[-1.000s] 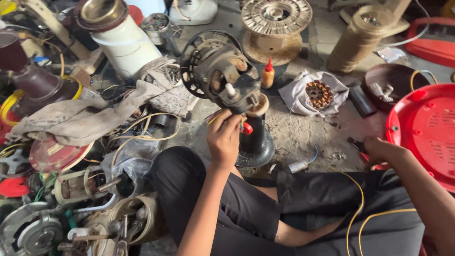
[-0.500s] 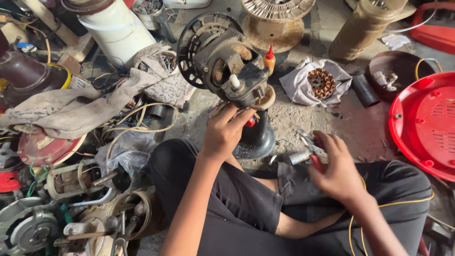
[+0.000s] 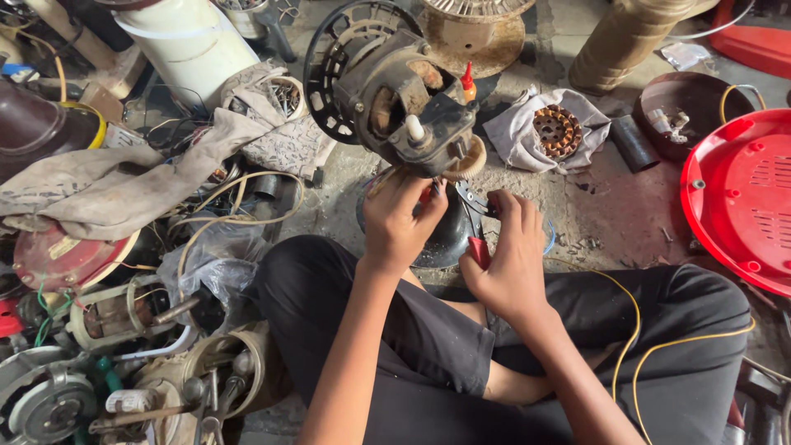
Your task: The person sits on the floor and repairs a ceiling fan motor. They use pliers to strip the insulation from several wires and then twist the exposed ends together to create electrical connections.
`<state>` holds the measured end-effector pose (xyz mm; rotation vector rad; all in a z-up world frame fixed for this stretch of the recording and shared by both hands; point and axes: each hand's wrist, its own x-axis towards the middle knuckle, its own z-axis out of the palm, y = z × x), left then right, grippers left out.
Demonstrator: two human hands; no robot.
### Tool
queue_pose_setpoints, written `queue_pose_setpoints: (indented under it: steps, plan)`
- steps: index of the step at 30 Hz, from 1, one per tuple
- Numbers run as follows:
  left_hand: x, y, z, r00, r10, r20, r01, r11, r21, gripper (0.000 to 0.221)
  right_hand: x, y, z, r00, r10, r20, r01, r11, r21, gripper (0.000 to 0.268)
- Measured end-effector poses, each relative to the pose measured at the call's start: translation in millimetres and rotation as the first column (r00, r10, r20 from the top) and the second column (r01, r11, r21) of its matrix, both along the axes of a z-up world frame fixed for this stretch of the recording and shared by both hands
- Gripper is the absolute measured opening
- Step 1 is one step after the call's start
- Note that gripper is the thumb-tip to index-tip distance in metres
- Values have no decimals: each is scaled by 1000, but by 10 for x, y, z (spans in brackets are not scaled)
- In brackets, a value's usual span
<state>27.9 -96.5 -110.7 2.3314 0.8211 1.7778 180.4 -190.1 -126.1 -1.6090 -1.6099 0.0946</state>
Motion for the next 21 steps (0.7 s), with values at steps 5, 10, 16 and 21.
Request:
queue_pose_setpoints:
  steps: [5, 10, 16, 21]
  plan:
    - [51, 24, -84, 993, 114, -12, -115, 993, -12, 21, -34, 40, 49, 1000, 10, 8, -10, 1000, 9, 78]
    - [87, -15, -80, 996, -22, 91, 33, 993, -118, 32, -44, 38, 3, 1000, 20, 10, -20, 999, 31, 79]
    - [65, -13, 0, 992, -51, 114, 70, 983, -170, 20, -17, -12, -79, 1000, 7, -7, -7, 1000, 12, 81]
    - [135, -32, -24, 960, -79, 268, 151, 954, -260, 15, -58, 8, -154, 999, -6, -42, 7, 1000, 23, 80]
